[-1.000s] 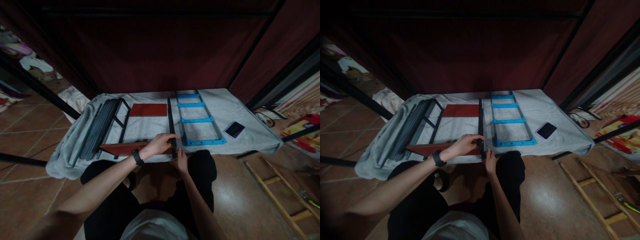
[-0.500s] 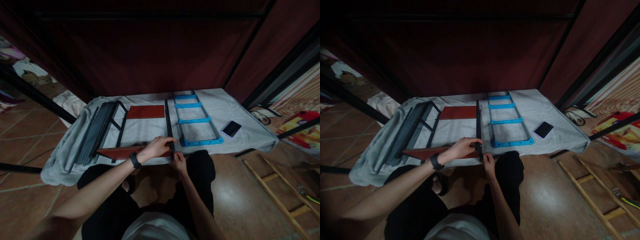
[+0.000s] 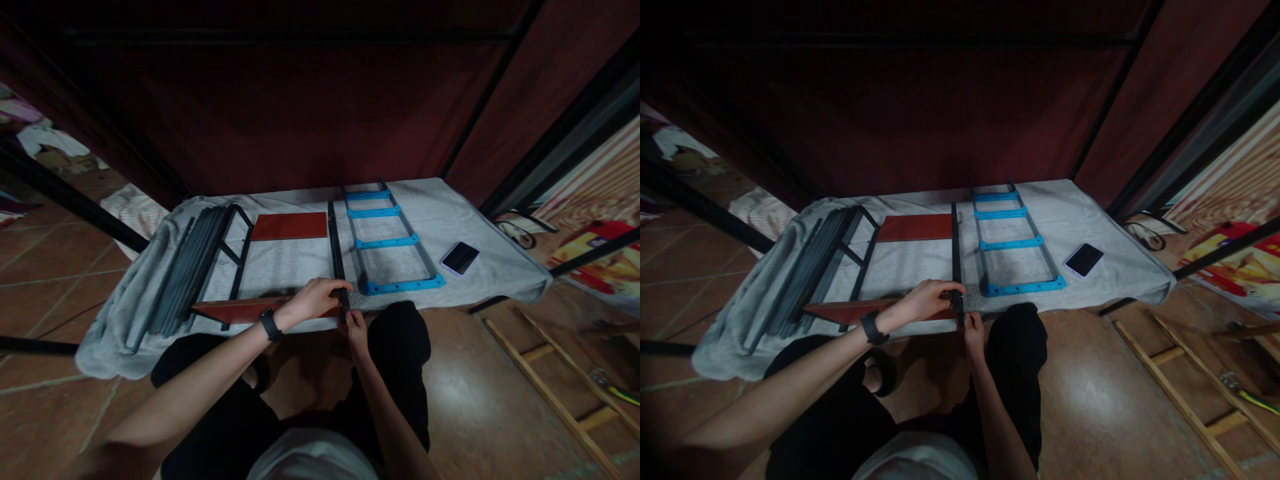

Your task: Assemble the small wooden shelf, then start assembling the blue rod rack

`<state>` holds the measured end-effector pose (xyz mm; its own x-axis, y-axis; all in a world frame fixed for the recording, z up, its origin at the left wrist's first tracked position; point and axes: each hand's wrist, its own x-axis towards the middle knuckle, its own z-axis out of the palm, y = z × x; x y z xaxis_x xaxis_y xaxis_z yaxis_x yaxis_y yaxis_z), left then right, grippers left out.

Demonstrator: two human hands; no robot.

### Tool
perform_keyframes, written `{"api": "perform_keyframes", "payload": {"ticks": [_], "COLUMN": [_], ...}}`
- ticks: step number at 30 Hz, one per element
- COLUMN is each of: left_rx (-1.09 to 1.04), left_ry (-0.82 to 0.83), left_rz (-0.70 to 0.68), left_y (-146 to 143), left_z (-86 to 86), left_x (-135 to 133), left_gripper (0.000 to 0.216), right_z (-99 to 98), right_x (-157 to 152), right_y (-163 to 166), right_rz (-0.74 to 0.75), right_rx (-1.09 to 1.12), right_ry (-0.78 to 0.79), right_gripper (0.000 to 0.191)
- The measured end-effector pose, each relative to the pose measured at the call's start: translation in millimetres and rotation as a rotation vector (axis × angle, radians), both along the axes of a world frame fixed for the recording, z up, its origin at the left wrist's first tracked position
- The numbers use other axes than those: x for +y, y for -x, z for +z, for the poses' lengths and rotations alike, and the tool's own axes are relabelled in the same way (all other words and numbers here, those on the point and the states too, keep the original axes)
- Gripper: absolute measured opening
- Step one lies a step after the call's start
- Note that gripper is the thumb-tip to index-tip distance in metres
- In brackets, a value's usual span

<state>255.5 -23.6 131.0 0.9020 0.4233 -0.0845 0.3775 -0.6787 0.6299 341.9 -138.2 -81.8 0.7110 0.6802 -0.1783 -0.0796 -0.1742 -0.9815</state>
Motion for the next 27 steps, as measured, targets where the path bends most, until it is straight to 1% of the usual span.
{"api": "perform_keyframes", "payload": {"ticks": [3, 6, 10, 14, 17, 19, 21, 24, 27], "left_rx": [0.011, 0.018, -0.031, -0.08, -0.087, -0.068, -0.049, -0.061, -0.071], "left_ry": [-0.005, 0.007, 0.024, 0.055, 0.067, 0.048, 0.013, -0.027, -0.04], "left_rz": [0.008, 0.02, 0.025, 0.04, 0.024, 0.009, -0.001, -0.009, -0.006], "left_y": [0.4, 1.5, 2.9, 3.3, 4.5, 5.4, 5.8, 6.2, 6.7], "left_z": [1.9, 5.9, 8.7, 8.5, 8.8, 9.0, 8.5, 5.9, 1.8], "left_x": [-0.4, 0.2, 5.6, 10.8, 8.4, 5.2, 3.1, 2.8, 3.7], "left_gripper": [0.05, 0.049, 0.049, 0.047, 0.048, 0.048, 0.044, 0.041, 0.041], "right_z": [-1.4, 0.4, 4.2, 10.0, 16.3, 18.9, 18.3, 12.3, 5.7], "right_x": [-3.3, -8.2, -4.8, 2.0, -2.0, -7.5, -11.5, -11.1, -6.6], "right_y": [-0.3, -3.1, -8.3, -13.6, -14.5, -15.0, -16.7, -20.6, -24.2], "right_rz": [0.005, -0.028, -0.055, -0.004, 0.06, 0.099, 0.101, 0.037, 0.023], "right_rx": [0.006, -0.022, -0.055, -0.076, -0.107, -0.137, -0.182, -0.249, -0.24], "right_ry": [-0.014, -0.032, -0.067, -0.051, -0.006, 0.025, 0.034, 0.005, 0.033], "right_gripper": [0.039, 0.036, 0.04, 0.042, 0.048, 0.05, 0.05, 0.049, 0.046]}}
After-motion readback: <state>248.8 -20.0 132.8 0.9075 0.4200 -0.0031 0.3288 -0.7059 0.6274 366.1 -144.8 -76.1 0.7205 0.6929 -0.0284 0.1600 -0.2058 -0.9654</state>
